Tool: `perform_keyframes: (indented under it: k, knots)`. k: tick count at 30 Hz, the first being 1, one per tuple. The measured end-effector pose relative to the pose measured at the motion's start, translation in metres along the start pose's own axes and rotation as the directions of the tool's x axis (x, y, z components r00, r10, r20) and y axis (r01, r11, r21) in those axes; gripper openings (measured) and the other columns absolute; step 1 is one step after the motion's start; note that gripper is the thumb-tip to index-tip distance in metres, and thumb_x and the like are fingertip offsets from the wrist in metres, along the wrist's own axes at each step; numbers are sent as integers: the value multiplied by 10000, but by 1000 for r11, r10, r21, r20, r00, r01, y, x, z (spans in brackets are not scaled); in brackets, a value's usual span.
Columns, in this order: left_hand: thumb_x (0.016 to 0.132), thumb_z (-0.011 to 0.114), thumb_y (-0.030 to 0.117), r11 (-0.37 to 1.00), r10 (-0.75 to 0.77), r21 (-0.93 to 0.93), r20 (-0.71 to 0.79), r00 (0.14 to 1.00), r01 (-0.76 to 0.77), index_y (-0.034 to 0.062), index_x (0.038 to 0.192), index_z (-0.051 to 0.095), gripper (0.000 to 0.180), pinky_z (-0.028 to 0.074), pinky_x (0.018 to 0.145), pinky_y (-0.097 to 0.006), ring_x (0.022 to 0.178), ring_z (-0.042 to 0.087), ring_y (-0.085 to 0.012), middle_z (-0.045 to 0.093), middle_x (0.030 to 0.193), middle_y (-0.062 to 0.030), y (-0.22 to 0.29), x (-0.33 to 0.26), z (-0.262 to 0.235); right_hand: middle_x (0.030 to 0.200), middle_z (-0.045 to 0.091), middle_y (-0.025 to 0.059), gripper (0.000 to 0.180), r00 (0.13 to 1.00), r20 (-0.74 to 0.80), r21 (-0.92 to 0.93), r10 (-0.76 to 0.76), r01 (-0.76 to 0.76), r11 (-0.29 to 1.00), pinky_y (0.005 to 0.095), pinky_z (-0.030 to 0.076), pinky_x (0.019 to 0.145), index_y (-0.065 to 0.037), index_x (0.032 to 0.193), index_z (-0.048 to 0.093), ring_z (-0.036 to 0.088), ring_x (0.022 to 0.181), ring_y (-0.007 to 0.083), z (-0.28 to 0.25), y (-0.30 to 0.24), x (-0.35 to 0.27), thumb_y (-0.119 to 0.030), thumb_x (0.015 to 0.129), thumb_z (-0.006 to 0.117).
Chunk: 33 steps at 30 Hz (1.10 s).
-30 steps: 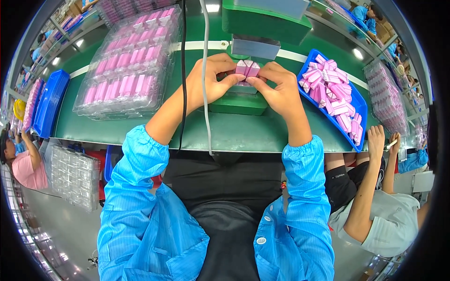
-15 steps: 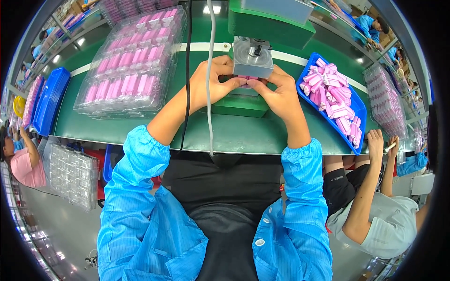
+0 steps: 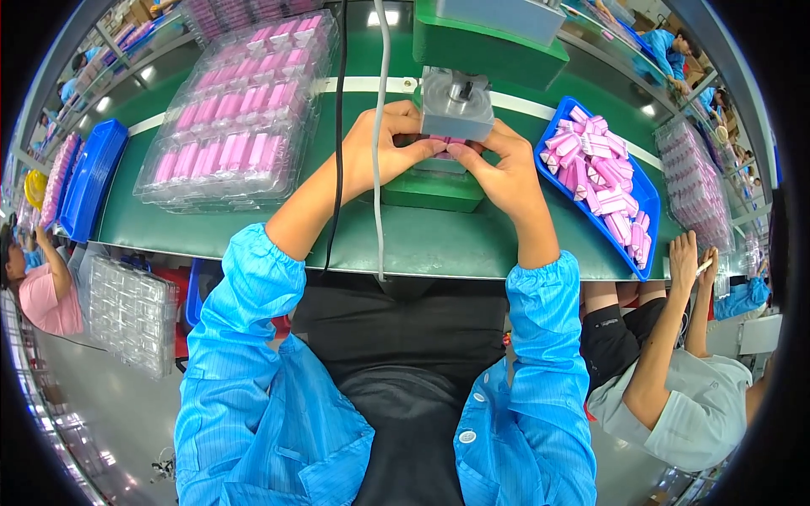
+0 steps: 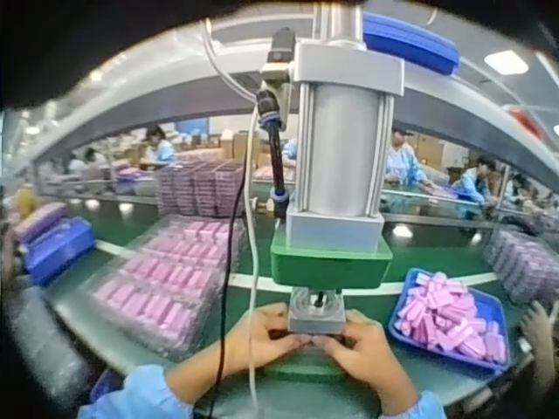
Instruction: The person assembles small electronic components by placing them into a press machine, then sorts the assembled components into plastic trays by hand.
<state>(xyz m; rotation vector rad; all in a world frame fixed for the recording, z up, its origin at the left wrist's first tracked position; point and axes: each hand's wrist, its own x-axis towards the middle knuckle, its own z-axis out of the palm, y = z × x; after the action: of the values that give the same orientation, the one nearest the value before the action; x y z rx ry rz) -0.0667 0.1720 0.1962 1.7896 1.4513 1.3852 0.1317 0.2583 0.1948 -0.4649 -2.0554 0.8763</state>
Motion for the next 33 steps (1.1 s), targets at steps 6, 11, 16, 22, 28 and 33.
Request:
perform_keyframes:
  k: [6,11,16,22,28,33]
  knots:
    - [842,803,205,1000,-10,14,23,1000,10,31,1022,780,252,461,676,-310,758,586,-160,632,870,-66,-5,1,-3,769,587,72,198,1000,-1,-17,-22,22,1000,318,449,658,11,990,741,537,697,168,-1,0,1,-72,815,783]
    - [846,810,194,998,-46,32,16,999,45,26,1039,777,258,447,644,-295,739,562,-147,613,843,-62,7,0,-4,773,590,72,194,1000,21,-49,-22,23,999,310,452,661,27,985,733,543,698,162,-4,-5,2,-66,820,777]
    - [830,831,297,992,24,123,21,999,-26,0,1036,752,369,441,621,-306,701,551,-154,623,808,-70,28,12,-6,764,597,47,185,987,-156,74,-24,35,997,285,445,650,25,987,729,551,701,131,-7,-5,4,-64,829,769]
    - [841,793,317,696,-217,699,-13,976,164,-27,1125,717,452,555,772,-382,858,724,-310,739,948,-218,42,55,-113,735,548,41,185,645,-746,-320,-166,-129,939,323,434,615,10,1012,720,528,657,169,-60,22,3,-48,841,758]
    - [868,685,268,419,5,882,-242,970,217,21,1029,759,303,553,841,-486,940,711,-393,721,976,-237,-75,117,-266,792,480,31,572,661,-735,-308,-150,-129,943,336,429,744,-12,1371,560,467,762,186,-47,8,6,-40,838,765]
    - [829,735,295,544,-174,706,-434,884,454,126,1038,790,274,543,940,-419,1023,708,-358,745,1044,-178,-157,128,-307,792,488,62,416,841,-488,-508,-232,-57,860,360,421,714,2,1274,623,477,746,220,-23,0,3,-22,869,712]
